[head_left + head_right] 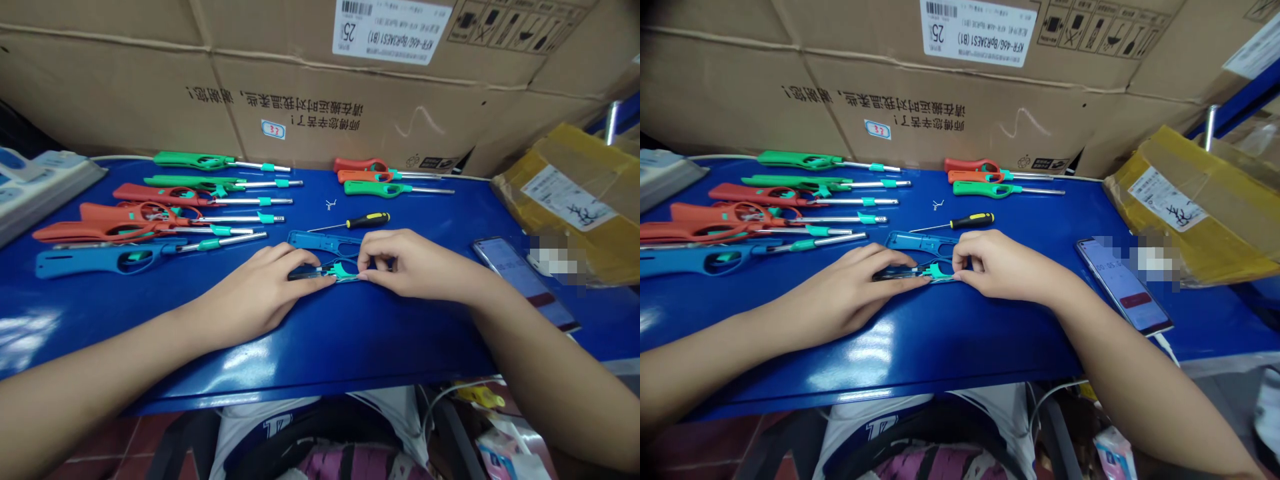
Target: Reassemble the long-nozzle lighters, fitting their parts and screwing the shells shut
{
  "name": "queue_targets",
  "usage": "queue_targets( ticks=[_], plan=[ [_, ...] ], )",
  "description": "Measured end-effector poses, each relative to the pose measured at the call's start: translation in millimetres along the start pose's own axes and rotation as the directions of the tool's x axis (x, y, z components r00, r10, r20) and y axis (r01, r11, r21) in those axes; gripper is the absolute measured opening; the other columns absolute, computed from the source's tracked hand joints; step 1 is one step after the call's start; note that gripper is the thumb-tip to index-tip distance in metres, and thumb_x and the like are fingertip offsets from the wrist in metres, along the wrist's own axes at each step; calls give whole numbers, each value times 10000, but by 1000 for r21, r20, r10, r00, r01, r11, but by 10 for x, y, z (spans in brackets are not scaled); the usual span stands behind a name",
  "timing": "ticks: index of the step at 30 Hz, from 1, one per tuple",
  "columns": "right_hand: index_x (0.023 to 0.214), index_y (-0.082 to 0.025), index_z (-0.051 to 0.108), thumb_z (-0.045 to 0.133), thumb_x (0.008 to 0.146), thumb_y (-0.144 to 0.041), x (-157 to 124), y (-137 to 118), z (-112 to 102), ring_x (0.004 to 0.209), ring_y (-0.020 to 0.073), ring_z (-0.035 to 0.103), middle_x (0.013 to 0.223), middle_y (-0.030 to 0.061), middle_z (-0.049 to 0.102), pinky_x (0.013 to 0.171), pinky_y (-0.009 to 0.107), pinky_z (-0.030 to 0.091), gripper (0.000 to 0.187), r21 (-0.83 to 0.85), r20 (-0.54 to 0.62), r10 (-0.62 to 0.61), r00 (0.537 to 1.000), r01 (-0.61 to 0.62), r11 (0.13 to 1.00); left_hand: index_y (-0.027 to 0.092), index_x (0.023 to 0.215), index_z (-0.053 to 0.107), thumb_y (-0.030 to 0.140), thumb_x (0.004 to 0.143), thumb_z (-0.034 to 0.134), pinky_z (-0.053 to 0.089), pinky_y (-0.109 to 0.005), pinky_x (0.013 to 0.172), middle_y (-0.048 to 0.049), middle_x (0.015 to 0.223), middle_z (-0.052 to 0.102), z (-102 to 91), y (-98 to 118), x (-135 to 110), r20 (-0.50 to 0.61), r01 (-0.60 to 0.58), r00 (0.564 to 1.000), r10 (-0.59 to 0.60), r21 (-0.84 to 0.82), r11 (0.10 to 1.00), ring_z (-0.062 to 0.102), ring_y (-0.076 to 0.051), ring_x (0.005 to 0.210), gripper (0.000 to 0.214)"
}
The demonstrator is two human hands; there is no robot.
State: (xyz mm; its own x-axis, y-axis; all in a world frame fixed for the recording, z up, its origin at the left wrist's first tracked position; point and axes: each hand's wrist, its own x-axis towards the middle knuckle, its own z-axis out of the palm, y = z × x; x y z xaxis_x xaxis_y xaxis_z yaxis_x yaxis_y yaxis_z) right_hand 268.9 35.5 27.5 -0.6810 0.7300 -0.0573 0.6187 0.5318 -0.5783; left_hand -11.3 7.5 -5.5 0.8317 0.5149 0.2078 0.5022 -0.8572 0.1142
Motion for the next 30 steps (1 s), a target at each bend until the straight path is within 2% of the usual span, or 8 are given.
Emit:
queue_targets(
  ticks=[8,11,18,21,24,30],
  plan=[
    [832,-175,720,629,793,-103,-1,-37,-36,521,104,510,617,-33,599,517,247,392,122,123,49,233,971,-237,964,303,1493,516,85,972,477,528,-478,891,-134,1344,569,15,34,-6,27,4,1000,-5,54,999,553,-311,1117,566],
    [852,-178,722,633,797,-117,7,-30,-39,487,105,523,580,-43,597,497,247,400,122,173,83,285,955,-295,940,293,1486,529,87,971,474,532,-478,880,-137,1331,578,12,43,-2,16,0,1000,-1,61,998,561,-314,1113,558],
    [851,-185,690,643,789,-104,29,-47,-21,449,89,474,526,-74,549,486,245,377,112,195,78,330,941,-339,920,288,1477,539,89,975,454,533,-463,873,-138,1321,581,5,52,4,19,1,1000,-2,72,997,555,-300,1092,547],
    [869,-187,684,657,822,-165,29,-46,-19,444,98,487,522,-73,550,484,255,380,58,215,108,334,936,-350,912,301,1495,517,85,975,445,532,-466,866,-139,1318,575,7,56,-2,28,2,1000,-4,83,997,551,-298,1075,568],
    [827,-185,676,688,839,-235,32,-46,-12,461,99,488,518,-69,541,503,262,382,53,180,81,308,948,-318,931,310,1504,504,84,974,446,529,-467,865,-139,1316,569,5,61,-6,31,-1,1000,-2,92,996,544,-301,1079,579],
    [773,-182,674,702,829,-218,43,-76,-2,492,91,456,536,-64,536,519,258,355,72,93,27,268,963,-269,959,302,1511,499,81,960,478,520,-458,869,-142,1325,561,-7,92,4,61,5,998,-13,137,991,540,-310,1098,593]
  ],
)
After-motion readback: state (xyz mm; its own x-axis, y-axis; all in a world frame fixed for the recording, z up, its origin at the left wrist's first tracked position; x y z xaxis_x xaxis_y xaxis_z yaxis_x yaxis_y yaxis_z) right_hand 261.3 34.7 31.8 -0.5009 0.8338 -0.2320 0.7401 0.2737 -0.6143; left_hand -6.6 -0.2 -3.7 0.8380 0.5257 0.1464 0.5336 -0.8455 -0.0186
